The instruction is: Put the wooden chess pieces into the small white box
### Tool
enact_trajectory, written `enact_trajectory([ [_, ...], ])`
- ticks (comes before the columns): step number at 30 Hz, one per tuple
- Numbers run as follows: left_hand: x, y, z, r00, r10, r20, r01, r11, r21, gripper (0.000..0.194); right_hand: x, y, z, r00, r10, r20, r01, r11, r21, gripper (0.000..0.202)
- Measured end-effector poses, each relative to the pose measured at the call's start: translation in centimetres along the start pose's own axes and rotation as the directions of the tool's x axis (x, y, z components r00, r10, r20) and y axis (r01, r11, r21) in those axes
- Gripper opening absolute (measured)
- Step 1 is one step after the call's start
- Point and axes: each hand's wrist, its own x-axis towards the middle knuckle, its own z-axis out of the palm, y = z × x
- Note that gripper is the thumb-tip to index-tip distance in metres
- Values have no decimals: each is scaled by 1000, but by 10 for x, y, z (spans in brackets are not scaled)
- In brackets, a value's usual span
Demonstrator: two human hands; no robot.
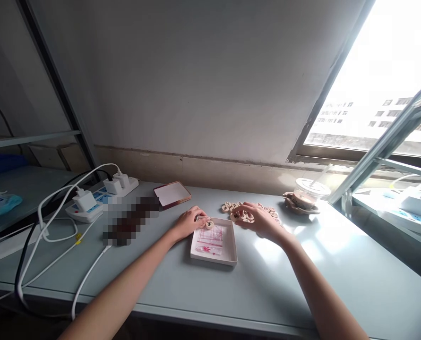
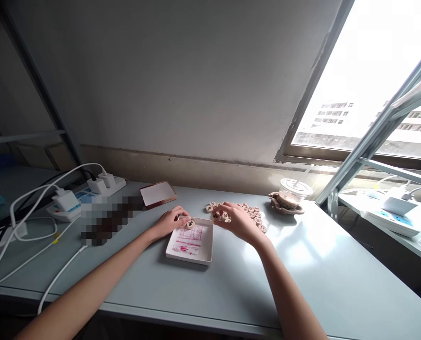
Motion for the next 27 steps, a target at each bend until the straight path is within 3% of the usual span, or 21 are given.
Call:
enact_trajectory([
  [5,0,1,2,1000,-22,-15,23,998,56,22,8,-26,30,996,-93,-7,91,982,-164,20],
  [10,1,-3,5,994,41,-97,-38,999,36,22,13,-34,51,994,-66,-84,41,961,-274,18],
  [14,1,-4,5,987,49,-155,-44,998,40,20,12,-32,52,993,-68,-94,40,962,-270,10],
  [20,0,-9,-3,958,49,-282,12,977,213,25,11,-27,44,992,-55,-114,31,979,-203,19],
  [24,-2,-8,-8,952,47,-302,25,973,231,25,8,-8,34,978,16,-210,-67,969,-239,25],
  [27,-3,-6,-8,959,30,-283,21,984,177,27,5,12,32,977,60,-205,-125,939,-321,22],
])
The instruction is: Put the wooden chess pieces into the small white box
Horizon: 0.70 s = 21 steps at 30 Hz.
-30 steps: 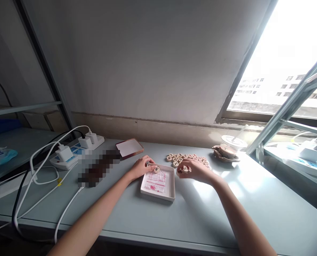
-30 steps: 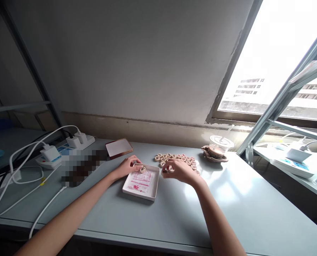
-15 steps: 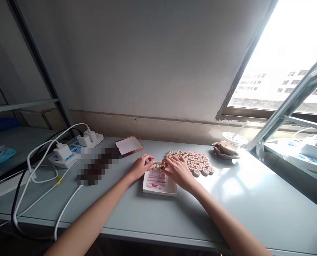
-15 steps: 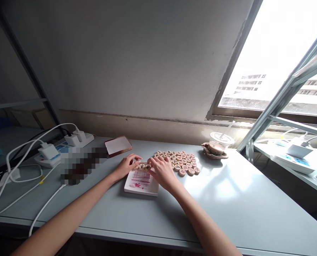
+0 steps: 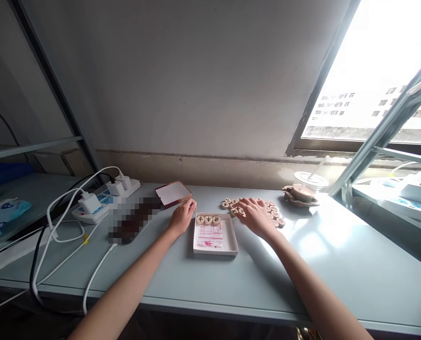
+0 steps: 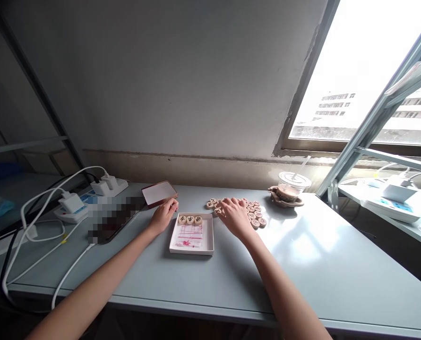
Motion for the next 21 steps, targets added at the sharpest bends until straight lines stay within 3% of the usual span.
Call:
enact_trajectory([
  [4,2,1,-3,998,-33,50,37,996,-79,36,-3,15,8,999,-13,52,15,999,-32,22],
  [8,2,-1,-7,982,-23,185,51,988,-148,44,-2,18,11,998,-33,56,34,999,-8,20],
  [13,-3,-1,-9,968,-55,245,92,986,-142,30,-1,12,8,997,-59,53,59,998,4,20],
  [21,-4,-3,-7,951,-31,307,81,985,-150,29,-2,2,9,994,-63,87,56,995,84,19],
])
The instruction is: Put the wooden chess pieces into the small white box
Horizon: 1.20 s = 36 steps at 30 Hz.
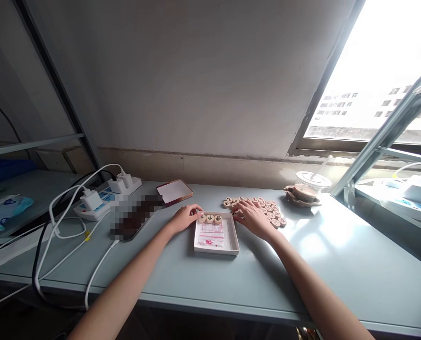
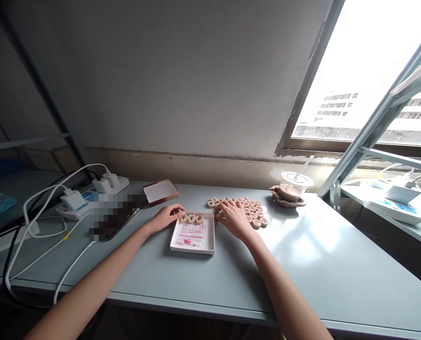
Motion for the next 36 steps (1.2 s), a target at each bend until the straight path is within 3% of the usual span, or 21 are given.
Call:
enact_trajectory([
  [7,-1,3,-3,998,-51,35,51,999,-9,31,2,5,-9,994,99,-48,-93,988,124,24],
  [11,-1,3,-4,996,-59,70,60,998,-22,30,1,-9,-8,999,43,-22,-36,967,253,27],
  [16,0,0,-4,995,-56,84,62,996,-70,31,0,-26,1,1000,-3,-1,3,987,161,21],
  [30,3,-1,-3,994,-51,93,59,994,-91,33,-1,-32,-8,1000,-4,-11,5,998,63,11],
  [36,1,2,-1,996,-76,53,79,995,-54,32,-2,-27,-9,999,-33,38,25,978,206,10],
])
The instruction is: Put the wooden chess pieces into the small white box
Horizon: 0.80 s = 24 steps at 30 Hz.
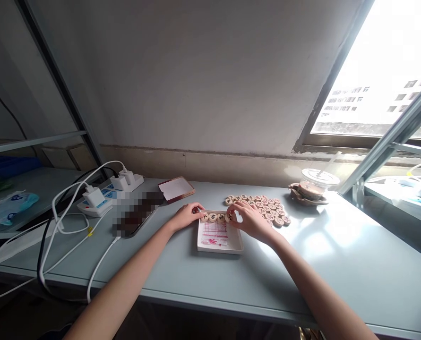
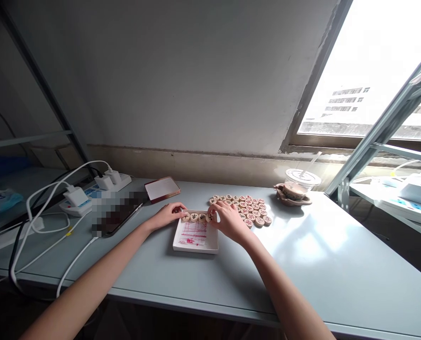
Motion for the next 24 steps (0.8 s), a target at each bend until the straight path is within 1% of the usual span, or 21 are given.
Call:
enact_trajectory([
  [4,0,0,0,1000,7,2,-7,1000,-6,30,0,4,-2,1000,-4,2,4,998,56,9],
  [8,1,-2,0,1000,15,5,-15,1000,-11,30,0,0,-4,1000,-8,21,7,999,50,10],
  [14,1,-1,0,1000,8,7,-8,1000,8,31,-1,-6,-3,998,-60,16,60,998,-25,14],
  [21,-1,3,0,1000,3,6,-3,1000,2,31,3,-8,-5,994,-79,-69,66,983,-173,14],
  [24,-2,4,0,1000,-2,6,1,1000,11,30,4,-9,-2,996,-76,-46,66,980,-187,15],
])
